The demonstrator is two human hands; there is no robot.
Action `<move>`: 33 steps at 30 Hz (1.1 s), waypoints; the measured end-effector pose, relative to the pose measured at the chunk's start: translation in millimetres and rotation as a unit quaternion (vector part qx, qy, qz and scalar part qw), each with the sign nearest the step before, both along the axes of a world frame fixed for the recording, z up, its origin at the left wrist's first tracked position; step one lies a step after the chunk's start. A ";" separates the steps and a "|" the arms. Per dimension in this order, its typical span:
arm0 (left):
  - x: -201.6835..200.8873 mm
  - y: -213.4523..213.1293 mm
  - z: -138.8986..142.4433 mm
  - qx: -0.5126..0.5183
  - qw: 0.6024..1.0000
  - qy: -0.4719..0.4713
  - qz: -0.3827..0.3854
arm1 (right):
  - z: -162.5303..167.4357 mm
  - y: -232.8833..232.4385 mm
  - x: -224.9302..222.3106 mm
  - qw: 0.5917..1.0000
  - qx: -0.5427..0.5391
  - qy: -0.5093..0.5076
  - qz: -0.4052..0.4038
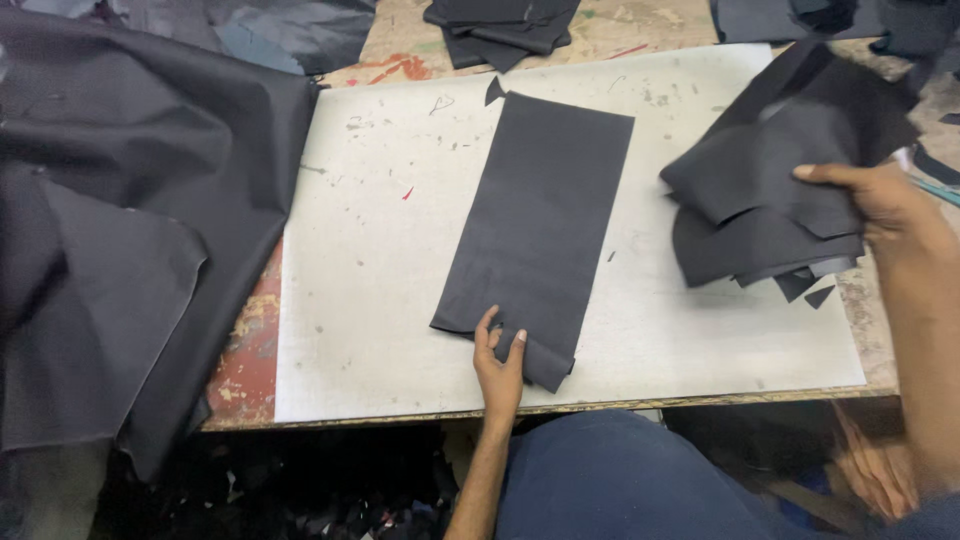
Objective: The person uses a utility knife to cut black fabric pieces on a work table, following a yellow paper template. They repeatedly position the template, cut around it, remove the cut pieces, and trim leftover scraps. The cut pieces are stacked and rolled into a bundle.
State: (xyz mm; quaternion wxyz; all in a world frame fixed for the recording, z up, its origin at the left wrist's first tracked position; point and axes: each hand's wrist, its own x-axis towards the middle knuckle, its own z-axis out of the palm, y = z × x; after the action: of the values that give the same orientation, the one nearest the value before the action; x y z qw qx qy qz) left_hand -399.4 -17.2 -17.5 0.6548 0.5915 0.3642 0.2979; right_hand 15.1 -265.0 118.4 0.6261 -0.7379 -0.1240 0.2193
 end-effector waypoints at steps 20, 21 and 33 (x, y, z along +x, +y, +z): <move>-63.0 -37.8 -34.5 -0.066 0.986 0.022 0.150 | -77.0 183.4 -322.8 0.558 -0.378 -0.625 0.393; -61.8 -38.2 -30.9 -0.062 0.987 0.014 0.150 | -83.1 176.3 -315.2 0.590 -0.377 -0.556 0.448; 18.9 25.5 77.2 0.188 0.960 0.038 -0.205 | -116.1 165.9 -242.4 0.893 -0.224 -0.211 0.328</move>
State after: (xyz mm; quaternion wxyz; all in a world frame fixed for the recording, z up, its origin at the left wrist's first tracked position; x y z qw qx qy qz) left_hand -380.5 8.3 59.7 0.5647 0.7765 0.1971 0.1981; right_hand -227.3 -99.0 2.3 0.2956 -0.8047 -0.4364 0.2732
